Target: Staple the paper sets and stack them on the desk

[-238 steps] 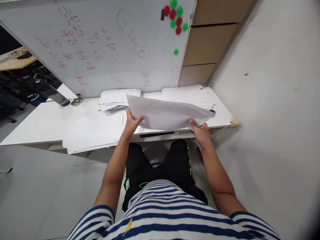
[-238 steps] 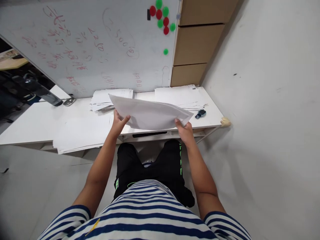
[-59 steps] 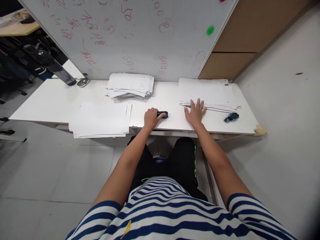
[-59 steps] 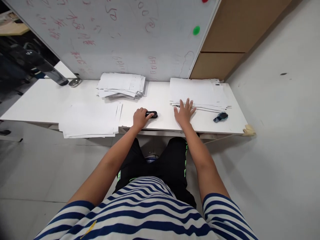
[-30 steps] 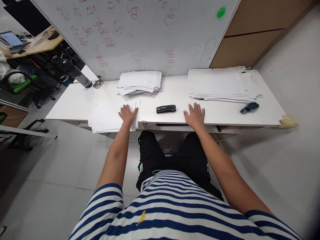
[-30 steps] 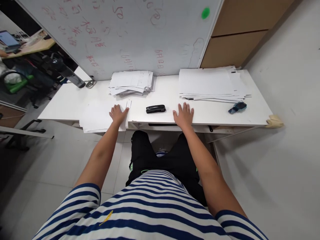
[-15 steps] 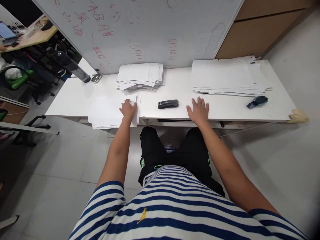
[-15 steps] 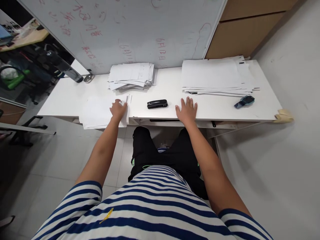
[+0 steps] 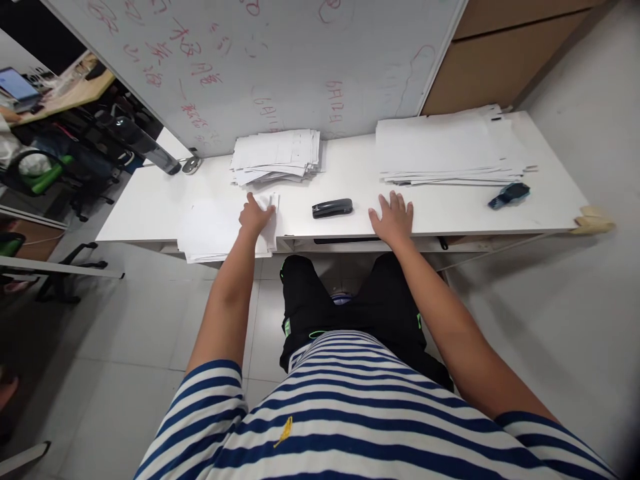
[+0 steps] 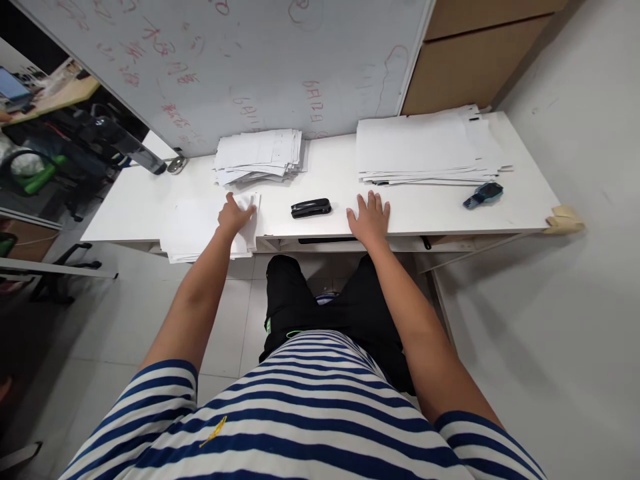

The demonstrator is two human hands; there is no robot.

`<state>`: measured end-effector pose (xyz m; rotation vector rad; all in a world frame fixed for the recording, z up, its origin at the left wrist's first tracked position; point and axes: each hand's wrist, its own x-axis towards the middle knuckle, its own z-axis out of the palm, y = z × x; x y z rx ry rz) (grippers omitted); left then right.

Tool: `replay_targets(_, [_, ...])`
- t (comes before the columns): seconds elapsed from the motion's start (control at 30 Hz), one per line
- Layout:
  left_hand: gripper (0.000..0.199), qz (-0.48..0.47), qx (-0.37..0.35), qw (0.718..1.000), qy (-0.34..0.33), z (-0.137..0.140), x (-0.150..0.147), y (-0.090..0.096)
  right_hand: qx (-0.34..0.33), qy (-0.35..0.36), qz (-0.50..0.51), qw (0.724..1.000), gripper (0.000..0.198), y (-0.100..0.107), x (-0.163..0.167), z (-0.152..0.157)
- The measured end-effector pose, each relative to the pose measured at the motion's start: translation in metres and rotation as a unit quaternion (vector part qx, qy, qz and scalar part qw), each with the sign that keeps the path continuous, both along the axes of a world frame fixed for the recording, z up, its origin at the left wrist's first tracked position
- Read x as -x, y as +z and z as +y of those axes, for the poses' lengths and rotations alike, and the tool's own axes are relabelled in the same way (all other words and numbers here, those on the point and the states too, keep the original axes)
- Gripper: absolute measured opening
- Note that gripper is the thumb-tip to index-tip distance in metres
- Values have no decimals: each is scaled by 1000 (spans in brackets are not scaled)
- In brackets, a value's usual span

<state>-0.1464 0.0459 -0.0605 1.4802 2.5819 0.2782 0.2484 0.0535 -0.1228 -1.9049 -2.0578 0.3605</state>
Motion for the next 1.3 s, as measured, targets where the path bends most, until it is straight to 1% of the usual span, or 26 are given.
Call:
replay_targets(0.07, [98, -2, 18, 1000, -3, 3, -5, 3, -3, 2, 4, 1000, 67, 0, 0, 0])
replay_targets(0.2, [89, 1, 67, 998, -19, 10, -4, 11, -11, 3, -6, 1000, 67, 0, 0, -1])
replay_targets(0.27, [81, 14, 105, 994, -35, 15, -5, 14, -11, 1, -14, 1000, 68, 0, 0, 0])
replay_targets(0.37, [60, 76, 142, 985, -64, 22, -12, 15, -16, -2, -11, 1000, 67, -2, 1, 1])
replay_targets(0.47, [42, 133, 144, 976, -95, 24, -24, 15, -25, -4, -3, 1000, 65, -3, 2, 2])
replay_targets(0.57, [35, 137, 131, 977, -97, 20, -33, 21, -32, -6, -2, 999, 65, -3, 2, 2])
replay_targets(0.63, [30, 114, 100, 985, -80, 12, -39, 30, -35, -9, -3, 999, 65, -2, 2, 2])
replay_targets(0.7, [23, 80, 43, 993, -77, -2, -49, 46, -36, -11, -5, 999, 65, -2, 3, 1])
replay_targets(0.73, [21, 62, 9, 994, -88, -11, -57, 56, -37, -10, -6, 999, 65, -2, 3, 1])
replay_targets(0.8, [18, 20, -54, 990, -132, -34, -74, 78, -41, -9, -7, 999, 66, -3, 3, 1])
replay_targets(0.87, [18, -31, -128, 973, -187, -60, -92, 102, -40, -4, -7, 999, 66, -3, 2, 2])
replay_targets(0.93, [21, -87, -191, 949, -237, -85, -105, 127, -24, 5, -3, 1000, 69, 0, -1, 3])
replay_targets(1.0, [21, -127, -205, 925, -295, -107, -112, 149, 16, 16, 21, 1000, 76, 7, -4, 2])
replay_targets(1.07, [19, -150, -202, 910, -331, -121, -112, 168, 65, 42, 93, 993, 83, 16, -7, -2])
replay_targets(1.13, [16, -166, -221, 901, -336, -128, -108, 183, 100, 93, 205, 969, 89, 24, -8, -11])
replay_targets(1.2, [15, -171, -259, 895, -322, -128, -99, 193, 109, 139, 308, 935, 93, 28, -5, -19])
replay_targets(1.23, [14, -164, -278, 894, -312, -126, -94, 196, 107, 146, 344, 922, 95, 28, -2, -23])
replay_targets(1.3, [11, -140, -318, 892, -290, -119, -82, 198, 89, 131, 389, 907, 98, 29, 4, -26])
